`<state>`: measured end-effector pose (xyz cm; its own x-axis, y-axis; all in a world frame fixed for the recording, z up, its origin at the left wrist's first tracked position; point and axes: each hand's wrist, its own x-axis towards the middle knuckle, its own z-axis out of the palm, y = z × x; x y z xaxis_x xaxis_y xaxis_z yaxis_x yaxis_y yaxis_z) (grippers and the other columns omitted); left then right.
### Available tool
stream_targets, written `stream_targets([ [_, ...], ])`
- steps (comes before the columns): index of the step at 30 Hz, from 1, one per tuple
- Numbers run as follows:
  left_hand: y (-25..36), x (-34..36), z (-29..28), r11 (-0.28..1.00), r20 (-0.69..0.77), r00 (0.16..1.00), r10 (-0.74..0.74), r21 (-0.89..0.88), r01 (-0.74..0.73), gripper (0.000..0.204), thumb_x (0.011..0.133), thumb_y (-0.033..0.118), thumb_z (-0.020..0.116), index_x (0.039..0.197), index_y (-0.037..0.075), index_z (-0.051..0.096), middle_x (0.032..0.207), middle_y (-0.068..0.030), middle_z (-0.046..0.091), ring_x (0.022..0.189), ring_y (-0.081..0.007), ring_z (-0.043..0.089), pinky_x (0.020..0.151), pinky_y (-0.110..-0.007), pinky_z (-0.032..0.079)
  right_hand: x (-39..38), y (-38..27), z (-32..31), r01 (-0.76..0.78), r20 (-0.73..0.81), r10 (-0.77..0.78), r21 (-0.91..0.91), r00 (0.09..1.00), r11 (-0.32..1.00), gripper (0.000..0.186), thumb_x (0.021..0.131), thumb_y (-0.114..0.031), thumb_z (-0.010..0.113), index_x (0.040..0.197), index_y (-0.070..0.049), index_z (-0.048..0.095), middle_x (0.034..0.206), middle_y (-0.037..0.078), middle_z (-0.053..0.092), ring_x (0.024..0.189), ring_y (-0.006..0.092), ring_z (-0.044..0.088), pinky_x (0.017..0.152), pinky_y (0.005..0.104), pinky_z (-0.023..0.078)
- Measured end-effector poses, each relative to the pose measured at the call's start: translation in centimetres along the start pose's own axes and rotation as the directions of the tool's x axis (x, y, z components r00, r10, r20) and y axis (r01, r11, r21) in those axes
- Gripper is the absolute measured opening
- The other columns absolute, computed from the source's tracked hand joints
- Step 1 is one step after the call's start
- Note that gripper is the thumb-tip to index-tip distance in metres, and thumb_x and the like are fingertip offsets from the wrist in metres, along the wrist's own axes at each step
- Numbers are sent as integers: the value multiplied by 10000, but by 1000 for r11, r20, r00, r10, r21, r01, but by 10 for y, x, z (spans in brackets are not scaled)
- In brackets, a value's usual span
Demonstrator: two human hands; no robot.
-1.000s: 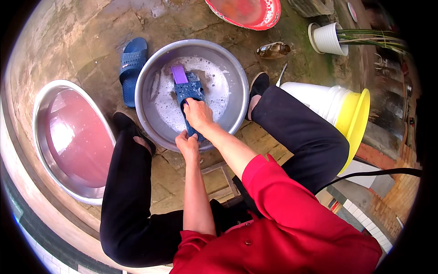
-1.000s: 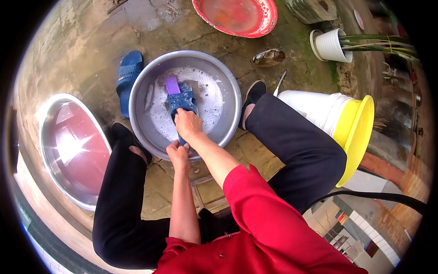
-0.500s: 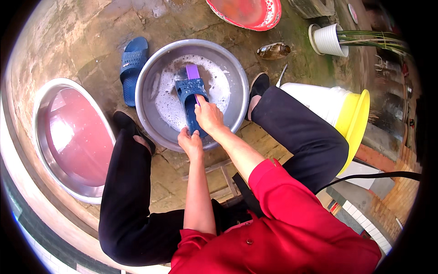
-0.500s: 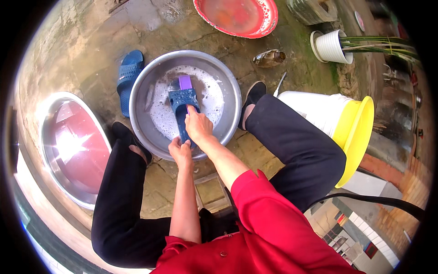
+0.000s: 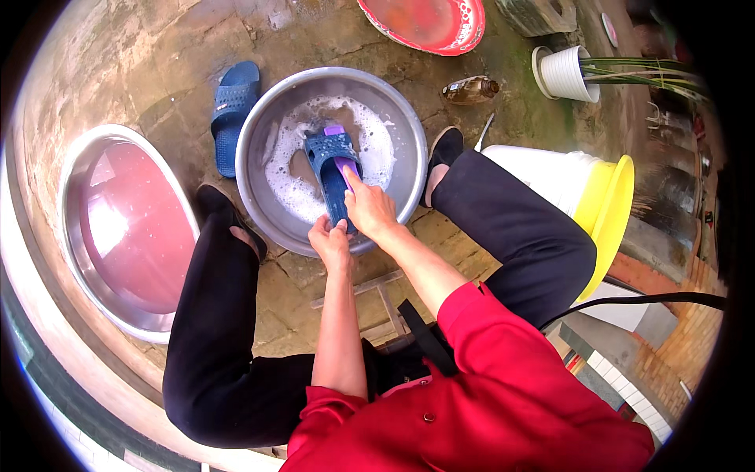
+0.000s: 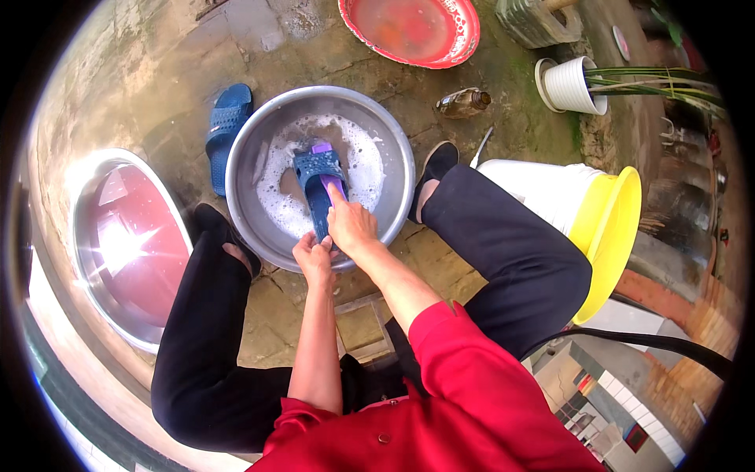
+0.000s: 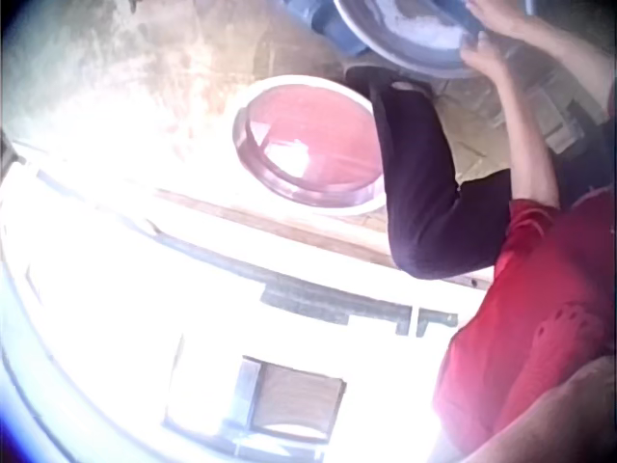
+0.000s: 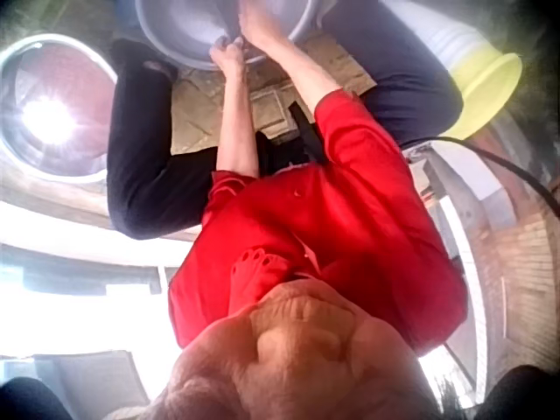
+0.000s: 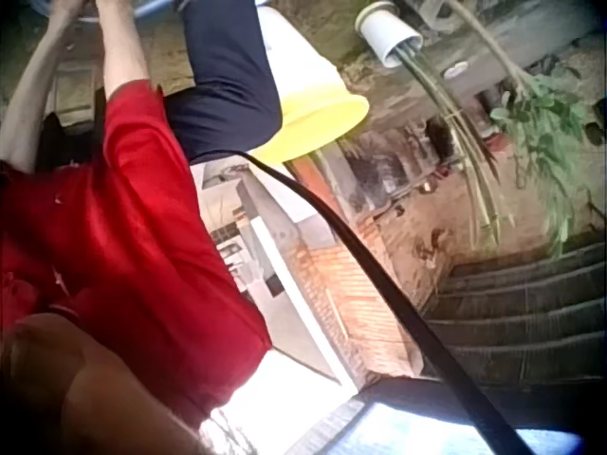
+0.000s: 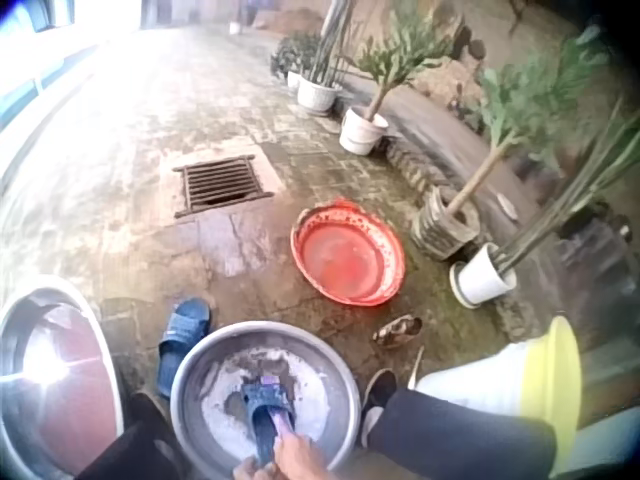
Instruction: The person washes blue sandals by scrubbing the straps and the soles with a purple brush in a basin of soapy water.
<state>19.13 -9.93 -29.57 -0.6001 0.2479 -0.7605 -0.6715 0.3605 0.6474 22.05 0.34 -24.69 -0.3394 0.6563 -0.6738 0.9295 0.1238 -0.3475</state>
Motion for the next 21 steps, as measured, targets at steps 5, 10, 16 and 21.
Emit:
stream_targets([
  [5, 2, 11, -20, 997, 127, 990, -60, -40, 66, 187, 843, -106, 538, 1016, -123, 605, 881, -146, 656, 669, -155, 629, 532, -272, 522, -110, 6, -13, -1, 248, -4, 20, 969, 1000, 575, 914, -197, 531, 1467, -232, 376, 880, 259, 668, 863, 470, 637, 794, 575, 489],
  [10, 3, 4, -12, 992, 143, 987, -78, -91, 91, 242, 854, -85, 542, 1086, -146, 571, 924, -156, 657, 722, -169, 643, 554, -272, 533, -50, 2, -16, 43, 125, -43, 5, 991, 999, 533, 911, -219, 511, 1438, -245, 432, 945, 245, 672, 905, 440, 636, 820, 520, 496],
  [16, 1, 14, -19, 998, 178, 983, -48, -27, 54, 259, 822, -107, 528, 1067, -156, 594, 900, -160, 653, 707, -179, 645, 538, -302, 530, -39, -16, -11, 59, 148, -60, 11, 987, 998, 532, 907, -228, 500, 1436, -231, 438, 1036, 246, 659, 974, 429, 626, 859, 509, 489],
  [21, -11, 13, -26, 996, 174, 984, -41, -75, 55, 261, 827, -106, 507, 1067, -156, 597, 859, -145, 655, 668, -179, 640, 551, -310, 543, -108, -2, -31, -24, 348, 28, -16, 937, 1000, 548, 918, -212, 511, 1456, -229, 405, 1041, 240, 663, 993, 447, 620, 882, 547, 472],
])
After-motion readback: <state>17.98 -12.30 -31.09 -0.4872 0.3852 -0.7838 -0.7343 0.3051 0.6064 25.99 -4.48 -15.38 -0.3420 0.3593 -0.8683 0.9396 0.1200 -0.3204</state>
